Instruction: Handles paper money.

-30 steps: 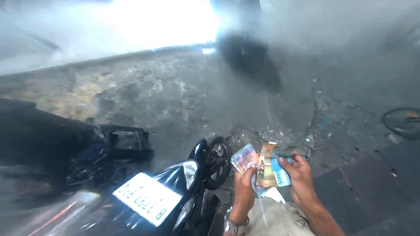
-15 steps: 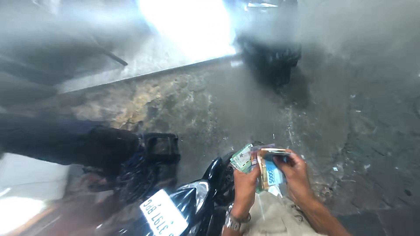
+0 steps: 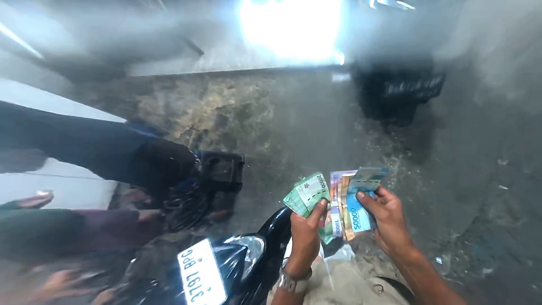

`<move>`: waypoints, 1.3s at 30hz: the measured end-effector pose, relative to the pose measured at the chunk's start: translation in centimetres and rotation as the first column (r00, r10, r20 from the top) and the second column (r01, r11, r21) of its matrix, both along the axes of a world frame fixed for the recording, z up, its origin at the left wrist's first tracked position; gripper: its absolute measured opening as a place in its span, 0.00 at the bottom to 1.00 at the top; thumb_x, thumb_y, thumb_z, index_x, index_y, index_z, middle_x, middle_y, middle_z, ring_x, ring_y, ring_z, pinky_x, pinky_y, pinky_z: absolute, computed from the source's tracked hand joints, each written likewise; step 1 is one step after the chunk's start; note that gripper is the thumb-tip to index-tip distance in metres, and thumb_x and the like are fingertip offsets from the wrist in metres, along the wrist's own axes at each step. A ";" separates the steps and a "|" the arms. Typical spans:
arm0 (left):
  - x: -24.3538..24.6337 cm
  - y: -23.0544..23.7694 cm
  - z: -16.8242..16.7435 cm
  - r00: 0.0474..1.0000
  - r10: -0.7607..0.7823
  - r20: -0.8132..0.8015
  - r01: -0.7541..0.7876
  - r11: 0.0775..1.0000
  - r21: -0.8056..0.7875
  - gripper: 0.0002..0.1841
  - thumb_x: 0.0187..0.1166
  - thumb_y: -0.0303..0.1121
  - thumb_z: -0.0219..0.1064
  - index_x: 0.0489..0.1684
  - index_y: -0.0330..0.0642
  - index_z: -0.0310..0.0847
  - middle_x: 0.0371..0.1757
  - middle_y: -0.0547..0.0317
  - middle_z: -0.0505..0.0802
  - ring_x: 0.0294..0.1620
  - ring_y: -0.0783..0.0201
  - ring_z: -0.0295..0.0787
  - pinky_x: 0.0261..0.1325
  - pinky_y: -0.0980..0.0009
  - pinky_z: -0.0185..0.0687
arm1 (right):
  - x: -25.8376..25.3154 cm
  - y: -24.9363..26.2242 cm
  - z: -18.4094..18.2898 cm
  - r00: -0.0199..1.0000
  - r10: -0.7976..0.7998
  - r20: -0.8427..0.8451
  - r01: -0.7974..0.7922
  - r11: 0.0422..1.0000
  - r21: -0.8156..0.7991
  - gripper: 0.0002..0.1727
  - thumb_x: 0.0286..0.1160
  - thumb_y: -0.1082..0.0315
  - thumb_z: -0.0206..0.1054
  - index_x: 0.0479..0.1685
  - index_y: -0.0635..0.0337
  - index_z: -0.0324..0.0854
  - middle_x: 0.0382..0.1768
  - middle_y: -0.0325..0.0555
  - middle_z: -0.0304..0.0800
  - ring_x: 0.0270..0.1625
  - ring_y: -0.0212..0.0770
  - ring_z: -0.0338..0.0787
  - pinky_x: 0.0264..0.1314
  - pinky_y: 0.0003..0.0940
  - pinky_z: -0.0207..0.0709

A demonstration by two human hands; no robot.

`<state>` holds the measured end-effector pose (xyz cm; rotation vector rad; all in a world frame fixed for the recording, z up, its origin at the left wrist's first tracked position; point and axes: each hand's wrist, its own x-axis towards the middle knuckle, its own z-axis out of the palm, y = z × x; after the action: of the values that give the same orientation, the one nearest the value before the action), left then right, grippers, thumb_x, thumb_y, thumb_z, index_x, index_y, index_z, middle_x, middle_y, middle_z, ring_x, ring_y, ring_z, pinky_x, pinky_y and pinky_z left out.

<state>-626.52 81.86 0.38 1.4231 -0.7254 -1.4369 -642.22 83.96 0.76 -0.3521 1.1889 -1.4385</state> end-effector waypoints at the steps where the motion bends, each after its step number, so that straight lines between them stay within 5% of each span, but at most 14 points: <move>1: -0.6 -1.5 -0.1 1.000 0.003 -0.016 -0.003 1.000 -0.005 0.13 0.74 0.19 0.68 0.55 0.29 0.78 0.38 0.53 0.95 0.38 0.65 0.95 0.47 0.69 0.94 | -0.2 -1.5 -0.1 1.000 0.001 -0.009 -0.001 1.000 0.001 0.14 0.77 0.80 0.65 0.59 0.74 0.80 0.42 0.54 0.95 0.40 0.41 0.97 0.48 0.36 0.93; 8: -3.8 -15.2 -3.3 0.981 0.084 -0.176 -0.078 0.996 0.038 0.18 0.66 0.14 0.71 0.55 0.28 0.76 0.37 0.52 0.96 0.36 0.63 0.96 0.43 0.66 0.95 | -1.0 -15.2 -1.7 0.972 -0.058 -0.228 0.060 0.998 0.003 0.11 0.74 0.80 0.68 0.52 0.72 0.85 0.41 0.49 0.96 0.43 0.37 0.96 0.51 0.32 0.92; 11: -2.9 -22.6 -3.9 0.953 0.069 -0.295 -0.062 0.998 0.033 0.18 0.82 0.30 0.60 0.65 0.31 0.70 0.43 0.54 0.94 0.43 0.65 0.95 0.51 0.65 0.94 | -0.1 -23.4 -1.9 0.924 -0.026 -0.382 0.028 1.000 0.000 0.11 0.71 0.80 0.70 0.51 0.69 0.88 0.43 0.46 0.96 0.46 0.34 0.95 0.53 0.29 0.91; 14: -0.9 -30.0 -2.3 0.942 0.144 -0.304 -0.141 0.989 0.032 0.23 0.78 0.34 0.65 0.68 0.30 0.68 0.48 0.55 0.94 0.48 0.66 0.95 0.56 0.66 0.93 | 1.8 -32.3 -0.4 0.885 0.044 -0.464 -0.048 0.999 0.003 0.10 0.72 0.81 0.70 0.50 0.69 0.90 0.44 0.45 0.96 0.46 0.32 0.95 0.54 0.27 0.90; 17: 1.3 -35.7 1.1 0.941 0.253 -0.225 -0.250 0.967 0.046 0.25 0.69 0.23 0.73 0.65 0.27 0.72 0.47 0.50 0.94 0.49 0.63 0.95 0.56 0.64 0.93 | 4.2 -39.1 2.8 0.887 0.095 -0.452 -0.083 0.995 0.047 0.09 0.70 0.79 0.71 0.48 0.68 0.89 0.38 0.44 0.96 0.41 0.32 0.95 0.48 0.27 0.91; 23: 5.5 -43.7 7.5 0.897 0.406 -0.177 -0.408 0.913 0.029 0.23 0.71 0.21 0.72 0.65 0.26 0.73 0.48 0.46 0.94 0.48 0.59 0.95 0.56 0.62 0.94 | 7.9 -47.8 8.9 0.905 0.172 -0.390 -0.187 0.982 0.000 0.11 0.72 0.80 0.69 0.52 0.69 0.86 0.38 0.44 0.96 0.40 0.32 0.95 0.47 0.27 0.91; 29: 10.5 -50.5 8.9 0.819 0.563 -0.105 -0.565 0.825 0.012 0.20 0.74 0.22 0.71 0.64 0.27 0.75 0.48 0.46 0.94 0.48 0.61 0.95 0.55 0.64 0.93 | 9.6 -55.3 10.9 0.930 0.368 -0.024 -0.369 0.926 -0.083 0.07 0.75 0.76 0.68 0.46 0.64 0.89 0.37 0.47 0.96 0.38 0.34 0.95 0.46 0.31 0.92; 31: 11.9 -52.5 8.9 0.808 0.581 -0.092 -0.584 0.812 0.003 0.20 0.75 0.22 0.71 0.64 0.26 0.76 0.48 0.46 0.94 0.48 0.61 0.95 0.55 0.64 0.93 | 10.3 -57.8 11.0 0.839 0.538 0.075 -0.521 0.836 -0.169 0.08 0.72 0.70 0.74 0.46 0.59 0.92 0.44 0.47 0.97 0.44 0.34 0.96 0.50 0.32 0.91; 33: 13.2 -54.9 9.2 0.805 0.587 -0.084 -0.591 0.806 -0.025 0.22 0.73 0.23 0.72 0.65 0.26 0.75 0.49 0.47 0.94 0.50 0.62 0.94 0.57 0.64 0.92 | 11.8 -61.0 11.0 0.722 0.691 -0.040 -0.682 0.701 -0.209 0.15 0.71 0.66 0.73 0.55 0.61 0.91 0.70 0.47 0.87 0.69 0.38 0.86 0.71 0.36 0.82; 34: 13.9 -56.1 9.3 0.806 0.587 -0.075 -0.590 0.806 -0.043 0.22 0.73 0.23 0.73 0.65 0.26 0.75 0.50 0.47 0.94 0.51 0.62 0.94 0.58 0.65 0.92 | 13.2 -62.8 10.9 0.681 0.723 -0.114 -0.730 0.657 -0.188 0.14 0.70 0.68 0.71 0.52 0.61 0.92 0.77 0.48 0.79 0.77 0.39 0.79 0.77 0.36 0.77; 35: 14.6 -57.2 9.4 0.810 0.584 -0.056 -0.587 0.807 -0.059 0.22 0.72 0.23 0.73 0.64 0.27 0.76 0.49 0.49 0.94 0.50 0.63 0.94 0.57 0.66 0.92 | 14.7 -64.5 10.8 0.661 0.737 -0.140 -0.750 0.646 -0.141 0.13 0.69 0.69 0.70 0.50 0.62 0.92 0.75 0.48 0.81 0.75 0.39 0.81 0.76 0.35 0.78; 37: 15.7 -59.6 9.4 0.812 0.583 -0.017 -0.583 0.810 -0.068 0.18 0.73 0.20 0.69 0.60 0.28 0.76 0.43 0.53 0.95 0.43 0.66 0.95 0.51 0.68 0.94 | 17.9 -67.8 10.7 0.664 0.735 -0.138 -0.746 0.665 -0.045 0.07 0.71 0.72 0.72 0.44 0.63 0.92 0.50 0.45 0.95 0.53 0.34 0.92 0.60 0.32 0.87; 39: 16.5 -62.2 9.6 0.795 0.607 -0.027 -0.607 0.793 -0.051 0.15 0.78 0.18 0.61 0.62 0.29 0.73 0.43 0.54 0.95 0.42 0.68 0.95 0.49 0.69 0.95 | 20.5 -71.4 10.5 0.651 0.741 -0.167 -0.753 0.658 -0.013 0.06 0.74 0.73 0.71 0.42 0.66 0.91 0.35 0.45 0.96 0.39 0.34 0.94 0.47 0.31 0.89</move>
<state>-610.05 19.64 9.96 1.4275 -0.2466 -0.9025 -621.77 12.51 11.26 -0.9112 0.9170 -0.7223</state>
